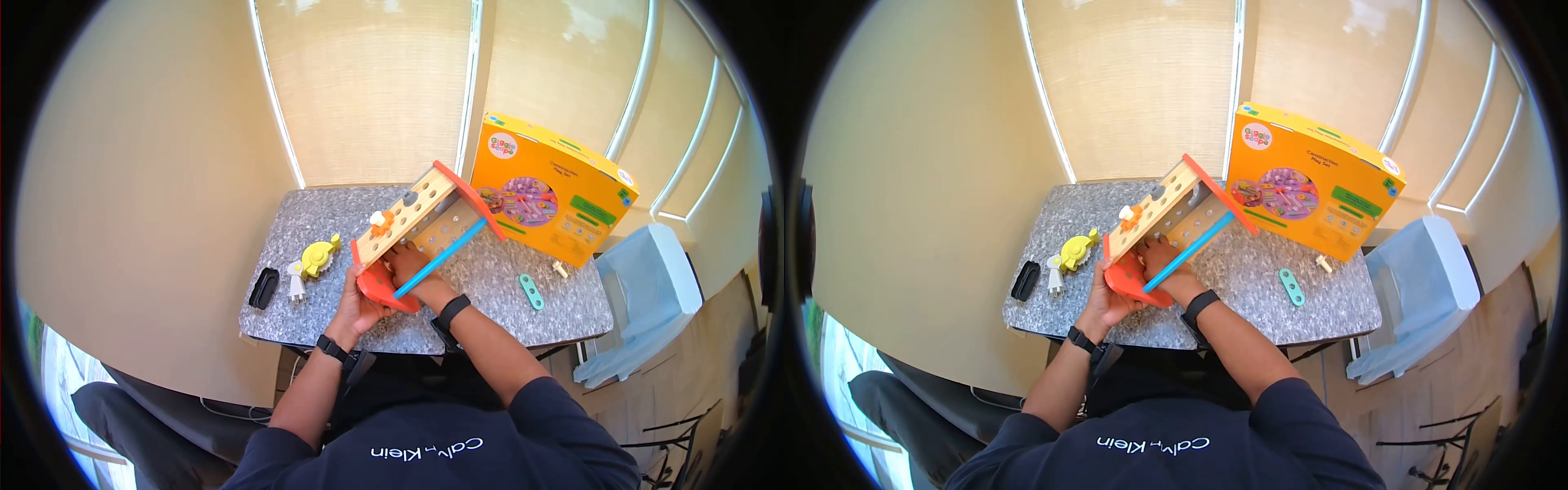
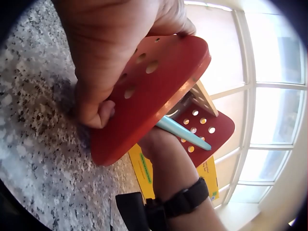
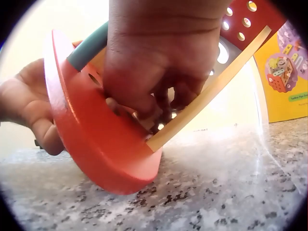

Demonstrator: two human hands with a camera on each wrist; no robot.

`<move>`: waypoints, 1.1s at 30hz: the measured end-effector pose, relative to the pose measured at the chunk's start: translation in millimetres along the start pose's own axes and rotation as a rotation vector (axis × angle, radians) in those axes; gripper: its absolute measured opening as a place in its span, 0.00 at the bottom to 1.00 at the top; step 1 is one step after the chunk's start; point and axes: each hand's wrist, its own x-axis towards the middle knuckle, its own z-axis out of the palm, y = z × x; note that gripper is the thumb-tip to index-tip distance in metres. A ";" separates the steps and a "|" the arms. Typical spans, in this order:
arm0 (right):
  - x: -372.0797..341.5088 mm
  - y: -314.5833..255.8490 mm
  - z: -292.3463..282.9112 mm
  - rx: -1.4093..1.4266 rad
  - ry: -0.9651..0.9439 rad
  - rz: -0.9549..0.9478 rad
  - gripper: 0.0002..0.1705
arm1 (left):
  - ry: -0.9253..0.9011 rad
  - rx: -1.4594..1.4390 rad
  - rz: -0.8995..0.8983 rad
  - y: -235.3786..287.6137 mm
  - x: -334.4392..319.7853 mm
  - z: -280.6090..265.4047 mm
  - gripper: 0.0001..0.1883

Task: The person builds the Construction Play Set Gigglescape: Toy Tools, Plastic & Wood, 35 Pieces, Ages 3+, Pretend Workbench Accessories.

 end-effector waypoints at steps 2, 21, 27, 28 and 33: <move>-7.0 3.4 5.0 0.029 0.081 -0.007 0.28 | -0.019 -0.016 0.014 2.6 -1.1 4.9 0.47; -116.9 23.2 -199.2 0.321 0.542 -0.081 0.25 | 0.026 -0.197 0.302 20.2 -15.3 21.2 0.46; -120.1 30.5 -156.4 0.876 0.295 0.080 0.35 | -0.001 0.011 0.523 23.3 -10.4 -16.5 0.45; -122.5 32.9 -154.1 1.033 0.241 0.165 0.36 | 0.043 0.059 0.612 21.6 -7.5 -21.0 0.45; -128.8 54.2 -126.1 1.354 0.193 0.353 0.37 | 0.015 0.489 0.718 6.7 -15.6 -22.6 0.61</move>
